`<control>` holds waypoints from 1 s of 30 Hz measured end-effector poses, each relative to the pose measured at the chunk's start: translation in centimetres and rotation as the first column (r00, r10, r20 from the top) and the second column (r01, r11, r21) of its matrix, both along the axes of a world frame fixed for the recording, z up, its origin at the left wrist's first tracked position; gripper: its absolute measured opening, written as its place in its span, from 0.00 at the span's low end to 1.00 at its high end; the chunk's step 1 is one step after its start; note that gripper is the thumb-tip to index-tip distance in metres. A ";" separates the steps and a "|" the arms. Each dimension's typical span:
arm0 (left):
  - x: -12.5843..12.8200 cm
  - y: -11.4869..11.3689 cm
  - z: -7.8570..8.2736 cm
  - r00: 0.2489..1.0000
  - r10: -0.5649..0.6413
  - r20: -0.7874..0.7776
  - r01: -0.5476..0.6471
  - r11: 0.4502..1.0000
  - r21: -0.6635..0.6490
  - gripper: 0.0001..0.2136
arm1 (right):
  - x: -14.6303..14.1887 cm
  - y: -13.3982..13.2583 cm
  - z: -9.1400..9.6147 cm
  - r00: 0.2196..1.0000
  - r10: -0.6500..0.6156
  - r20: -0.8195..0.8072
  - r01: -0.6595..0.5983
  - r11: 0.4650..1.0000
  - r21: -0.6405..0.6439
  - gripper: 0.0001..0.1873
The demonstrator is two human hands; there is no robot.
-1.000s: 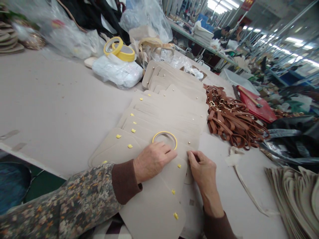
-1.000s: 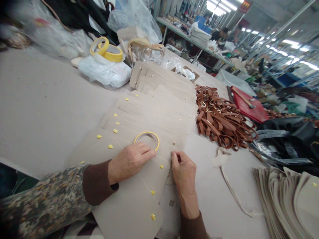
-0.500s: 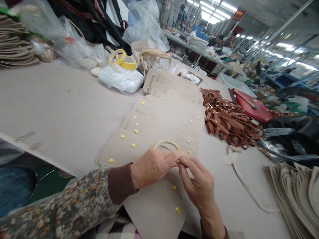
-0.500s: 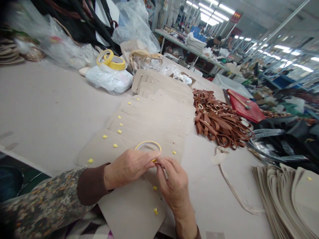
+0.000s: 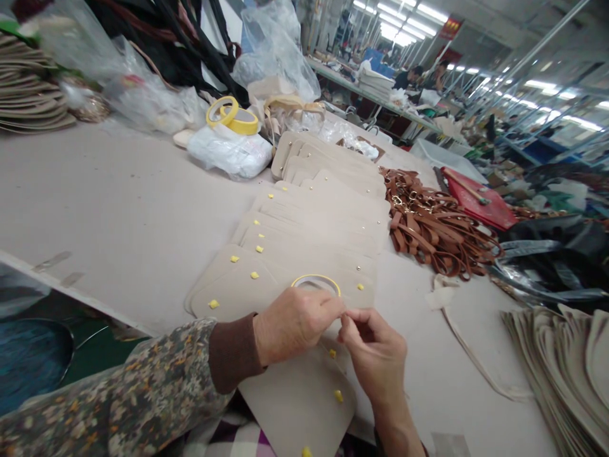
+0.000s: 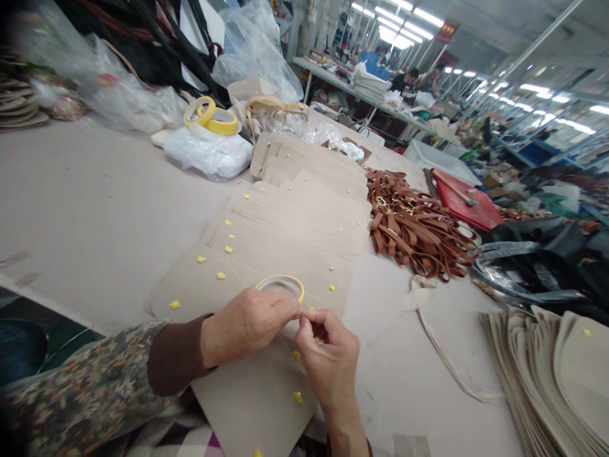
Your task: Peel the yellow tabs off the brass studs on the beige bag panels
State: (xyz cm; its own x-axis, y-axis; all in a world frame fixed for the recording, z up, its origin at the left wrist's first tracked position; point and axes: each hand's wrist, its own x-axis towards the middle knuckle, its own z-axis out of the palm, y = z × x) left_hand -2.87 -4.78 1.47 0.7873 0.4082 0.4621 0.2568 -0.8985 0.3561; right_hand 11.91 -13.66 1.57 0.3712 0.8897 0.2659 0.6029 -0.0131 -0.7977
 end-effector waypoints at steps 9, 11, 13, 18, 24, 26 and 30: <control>0.6 -0.6 0.0 0.993 -0.078 0.092 0.074 0.996 0.048 0.11 | 3.4 -0.3 -1.2 0.767 -0.232 -0.599 0.111 0.966 -0.232 0.16; 0.7 0.1 -0.3 0.999 0.029 -0.014 -0.028 0.998 0.058 0.10 | 4.6 -0.8 -1.5 0.779 -0.274 -0.563 0.105 0.944 -0.314 0.18; 0.8 1.0 -0.8 0.979 0.139 -0.148 -0.128 0.988 0.082 0.08 | 5.4 -1.4 -1.7 0.805 -0.300 -0.512 0.100 0.919 -0.381 0.20; 1.0 2.1 -1.9 0.938 0.192 -0.287 -0.168 0.980 0.107 0.05 | 5.8 -2.0 -2.3 0.853 -0.291 -0.433 0.069 0.886 -0.458 0.22; 0.1 3.3 -2.3 0.959 0.190 -0.210 -0.181 0.981 0.064 0.07 | 6.0 -1.9 -2.7 0.874 -0.209 -0.440 -0.026 0.882 -0.470 0.21; -0.3 3.7 -2.3 0.969 0.183 -0.165 -0.181 0.983 0.030 0.09 | 6.1 -2.0 -2.7 0.881 -0.180 -0.437 -0.058 0.876 -0.478 0.20; -0.8 4.2 -2.2 0.964 0.192 -0.186 -0.197 0.980 -0.009 0.09 | 6.1 -2.2 -2.8 0.933 -0.128 -0.336 -0.070 0.852 -0.519 0.18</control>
